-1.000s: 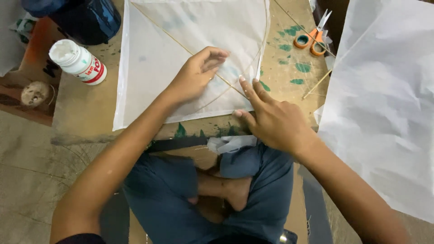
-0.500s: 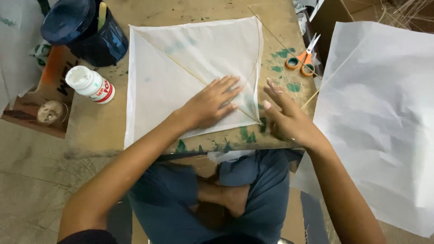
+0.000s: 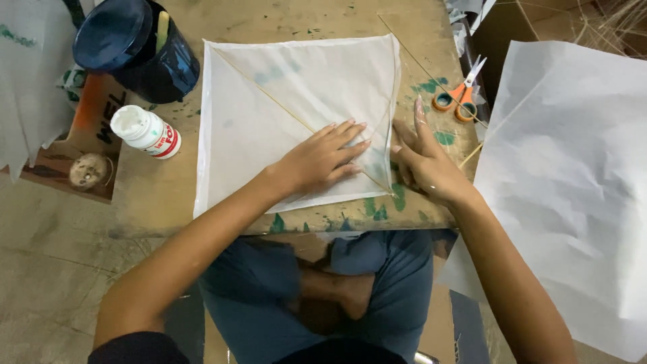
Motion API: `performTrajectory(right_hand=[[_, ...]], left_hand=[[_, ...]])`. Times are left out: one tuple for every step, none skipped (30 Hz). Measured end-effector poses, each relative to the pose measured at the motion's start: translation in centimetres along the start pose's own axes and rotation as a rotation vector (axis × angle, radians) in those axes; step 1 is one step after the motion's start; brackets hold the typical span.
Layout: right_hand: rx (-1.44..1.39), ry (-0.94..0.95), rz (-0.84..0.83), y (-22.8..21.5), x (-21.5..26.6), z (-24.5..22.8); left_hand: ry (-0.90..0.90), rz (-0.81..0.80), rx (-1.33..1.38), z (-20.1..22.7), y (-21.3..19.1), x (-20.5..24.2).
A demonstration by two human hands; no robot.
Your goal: Applying glue to a kite frame and attaching kite paper by smoothing it with hands
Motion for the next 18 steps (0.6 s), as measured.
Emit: performTrajectory(right_hand=[[-0.001, 0.002, -0.003, 0.1, -0.1, -0.2], [0.019, 0.015, -0.003, 0.1, -0.1, -0.4], [0.04, 0.028, -0.003, 0.1, -0.2, -0.5], [0.04, 0.029, -0.004, 0.2, -0.3, -0.8], [0.046, 0.026, -0.006, 0.2, -0.4, -1.1], [0.049, 0.026, -0.007, 0.3, -0.3, -1.3], [0.046, 0.031, -0.006, 1.2, 0.4, -2.8], [0.126, 0.056, -0.011, 2.0, 1.0, -4.5], [0.206, 0.081, -0.015, 2.8, 1.5, -6.3], [0.207, 0.078, -0.016, 2.3, 0.8, -5.3], [0.306, 0.095, -0.022, 1.8, 0.1, -4.4], [0.404, 0.114, -0.027, 1.3, -0.6, -3.4], [0.404, 0.114, -0.027, 1.5, -0.6, -3.6], [0.539, 0.16, -0.028, 1.6, -0.7, -3.8], [0.674, 0.206, -0.029, 1.7, -0.7, -3.9], [0.673, 0.208, -0.026, 1.7, -0.8, -3.8], [0.768, 0.244, -0.047, 1.6, -1.0, -3.7], [0.865, 0.278, -0.069, 1.5, -1.2, -3.7]], left_hand=[[-0.002, -0.001, 0.003, 0.0, 0.1, 0.1], [-0.002, 0.003, 0.013, -0.1, 0.2, 0.1], [-0.002, 0.006, 0.023, -0.2, 0.3, 0.2], [-0.002, 0.006, 0.024, -0.3, 0.3, 0.2], [-0.006, 0.008, 0.033, -0.4, 0.3, 0.1], [-0.007, 0.006, 0.044, -0.3, 0.4, 0.0], [-0.005, 0.002, 0.047, -0.3, 0.7, -0.1], [0.001, 0.015, 0.049, -0.5, 0.7, -0.1], [0.007, 0.027, 0.051, -0.6, 0.8, -0.1], [0.005, 0.029, 0.05, -0.7, 0.8, -0.1], [0.009, 0.03, 0.046, -0.7, 0.7, -0.1], [0.013, 0.03, 0.044, -0.7, 0.8, -0.1], [0.012, 0.031, 0.044, -0.7, 0.8, -0.1], [0.017, 0.032, 0.041, -0.7, 0.8, -0.1], [0.022, 0.034, 0.039, -0.7, 0.8, -0.1], [0.024, 0.033, 0.038, -0.7, 0.7, -0.1], [0.019, 0.028, 0.043, -0.6, 0.6, -0.1], [0.012, 0.024, 0.048, -0.6, 0.5, 0.0]])
Point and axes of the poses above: each hand's wrist, its own x-axis away from the middle knuckle, its own y-axis out of the palm, z = x × y, the point moved 1 cm from there along -x, towards the middle knuckle, and after that the axes turned 13 degrees about -z, right-handed, at the moved point
